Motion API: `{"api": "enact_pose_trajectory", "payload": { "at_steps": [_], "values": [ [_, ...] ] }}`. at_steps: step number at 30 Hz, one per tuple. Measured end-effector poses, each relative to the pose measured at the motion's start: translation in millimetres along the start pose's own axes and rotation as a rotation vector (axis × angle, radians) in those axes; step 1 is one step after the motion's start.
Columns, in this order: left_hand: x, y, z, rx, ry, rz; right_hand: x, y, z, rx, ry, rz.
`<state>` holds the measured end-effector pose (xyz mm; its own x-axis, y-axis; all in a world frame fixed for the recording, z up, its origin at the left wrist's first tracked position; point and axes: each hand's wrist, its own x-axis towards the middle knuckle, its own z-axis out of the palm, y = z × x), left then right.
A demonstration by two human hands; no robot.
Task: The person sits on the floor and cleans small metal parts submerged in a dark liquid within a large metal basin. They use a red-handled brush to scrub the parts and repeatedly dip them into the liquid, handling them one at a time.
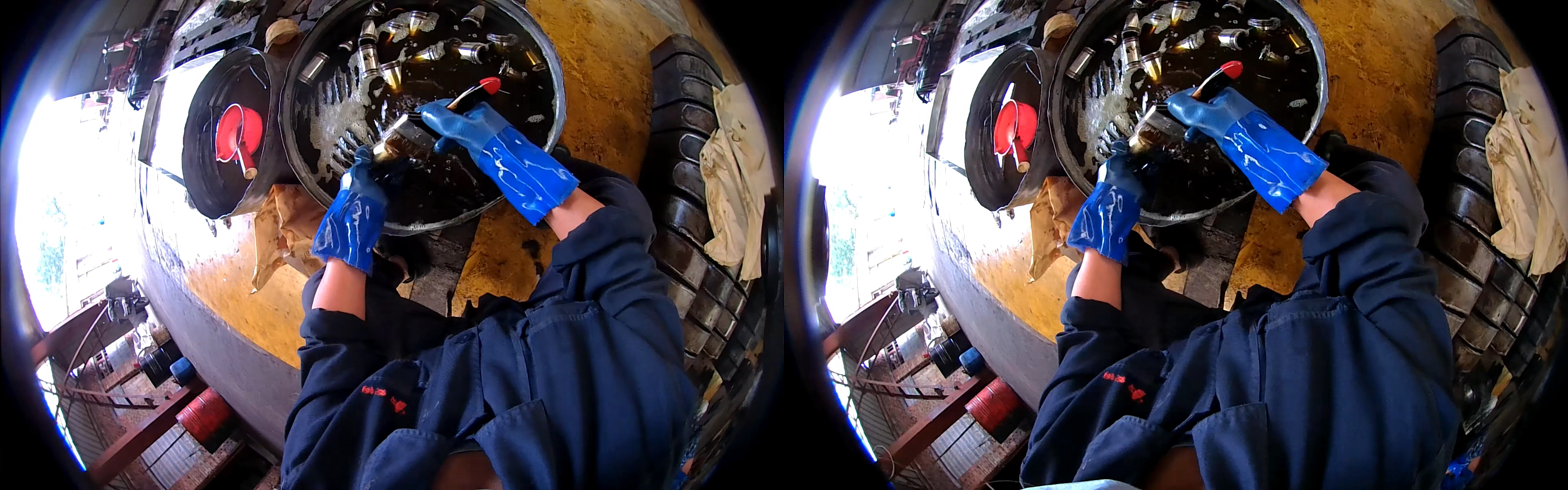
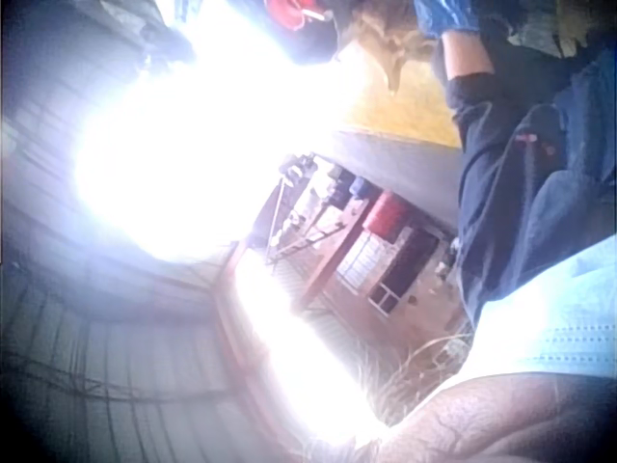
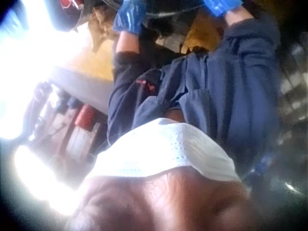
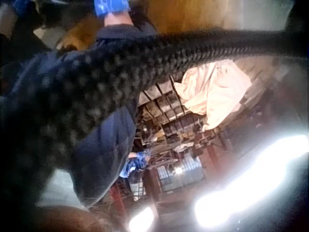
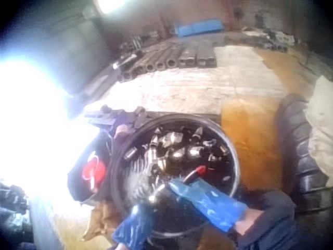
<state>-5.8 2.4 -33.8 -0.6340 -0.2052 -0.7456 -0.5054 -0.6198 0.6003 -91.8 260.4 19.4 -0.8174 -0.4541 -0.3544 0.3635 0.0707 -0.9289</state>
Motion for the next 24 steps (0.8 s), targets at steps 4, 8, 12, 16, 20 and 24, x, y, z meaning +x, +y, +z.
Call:
{"api": "enact_pose_trajectory", "payload": {
  "at_steps": [4, 8, 12, 16, 20, 24],
  "values": [
    [2, 4, 5, -0.012, -0.012, -0.061, 12, 24, -15, -0.418, 0.133, 0.03],
    [-18, 13, 19, 0.034, -0.007, -0.062, -9, 13, -16, -0.648, 0.095, -0.071],
    [-14, 11, 13, 0.024, 0.09, -0.041, -11, -9, -15, -0.774, 0.013, -0.17],
    [-5, 9, 7, 0.04, 0.07, -0.072, -11, -19, -16, -0.502, -0.176, -0.707],
    [0, 8, -4, 0.085, -0.011, -0.145, -8, -23, -4, -0.671, -0.256, -1.075],
    [4, 10, -15, 0.15, -0.116, -0.249, -12, -24, 2, -0.857, -0.148, -1.276]
  ]
}}
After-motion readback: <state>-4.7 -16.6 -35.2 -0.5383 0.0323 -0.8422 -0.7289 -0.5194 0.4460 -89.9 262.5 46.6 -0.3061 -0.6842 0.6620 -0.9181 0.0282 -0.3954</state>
